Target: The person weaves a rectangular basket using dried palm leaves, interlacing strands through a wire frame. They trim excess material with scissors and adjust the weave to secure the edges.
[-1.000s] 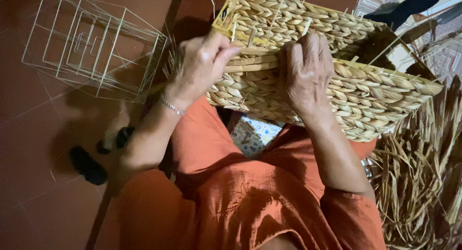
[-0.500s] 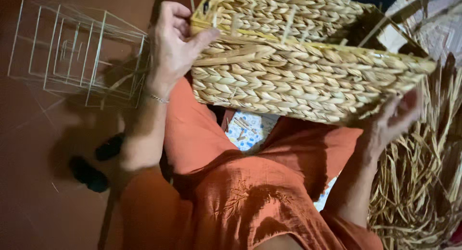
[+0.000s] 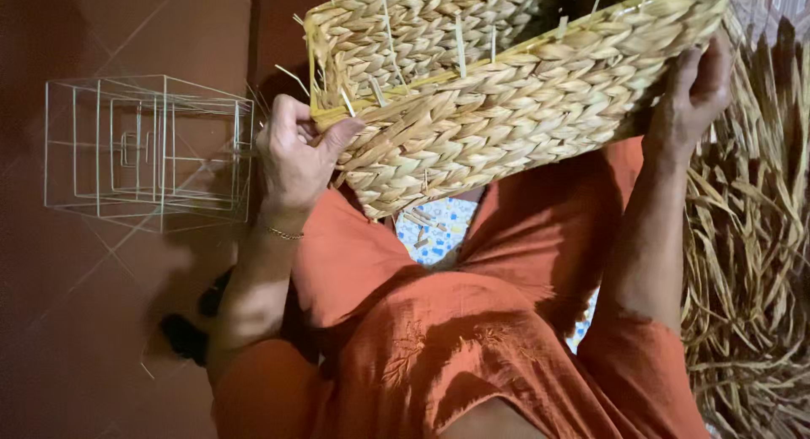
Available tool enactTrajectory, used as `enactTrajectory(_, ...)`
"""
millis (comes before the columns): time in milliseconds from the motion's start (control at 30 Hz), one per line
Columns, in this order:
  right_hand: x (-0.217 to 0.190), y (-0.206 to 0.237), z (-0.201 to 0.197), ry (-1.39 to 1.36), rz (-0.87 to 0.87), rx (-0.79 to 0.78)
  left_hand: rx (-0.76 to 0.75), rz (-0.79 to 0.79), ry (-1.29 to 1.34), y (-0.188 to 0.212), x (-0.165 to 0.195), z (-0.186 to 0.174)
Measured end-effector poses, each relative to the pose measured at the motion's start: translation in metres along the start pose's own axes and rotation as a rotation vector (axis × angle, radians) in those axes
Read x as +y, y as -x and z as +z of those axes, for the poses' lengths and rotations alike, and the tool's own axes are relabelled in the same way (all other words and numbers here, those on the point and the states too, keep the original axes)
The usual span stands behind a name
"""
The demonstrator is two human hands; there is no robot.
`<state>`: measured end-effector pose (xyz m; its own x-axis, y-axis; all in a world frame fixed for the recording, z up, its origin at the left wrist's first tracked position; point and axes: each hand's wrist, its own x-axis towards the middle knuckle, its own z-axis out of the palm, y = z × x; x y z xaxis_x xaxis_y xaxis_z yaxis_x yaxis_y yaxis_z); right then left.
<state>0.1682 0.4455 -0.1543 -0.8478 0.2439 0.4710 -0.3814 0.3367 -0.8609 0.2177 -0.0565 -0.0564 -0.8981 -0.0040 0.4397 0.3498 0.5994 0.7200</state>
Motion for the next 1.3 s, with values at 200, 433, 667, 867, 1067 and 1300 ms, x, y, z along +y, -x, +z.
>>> enactTrajectory(200, 0.012, 0.02, -0.003, 0.1, 0.252, 0.136, -0.097, -0.426, 0.234, -0.006, -0.008, -0.001)
enactTrajectory(433, -0.005, 0.162, -0.025, 0.426, 0.21, 0.258, -0.111, -0.15, -0.02, 0.01, -0.037, -0.014)
enactTrajectory(667, 0.026, 0.225, -0.149, 0.927, 0.268, 0.292, -0.09, -0.072, -0.052, 0.029, -0.083, -0.02)
enactTrajectory(867, 0.033, 0.218, -0.183, 1.339, -0.089, 0.085, -0.092, 0.014, -0.112, 0.041, -0.117, -0.027)
enactTrajectory(1067, 0.011, 0.201, -0.169, 1.516, -0.176, -0.119, -0.139, -0.018, -0.169, 0.044, -0.104, -0.032)
enactTrajectory(1300, 0.039, 0.216, -0.198, 0.979, 0.257, 0.283, -0.176, -0.102, -0.317, 0.035, -0.04, -0.031)
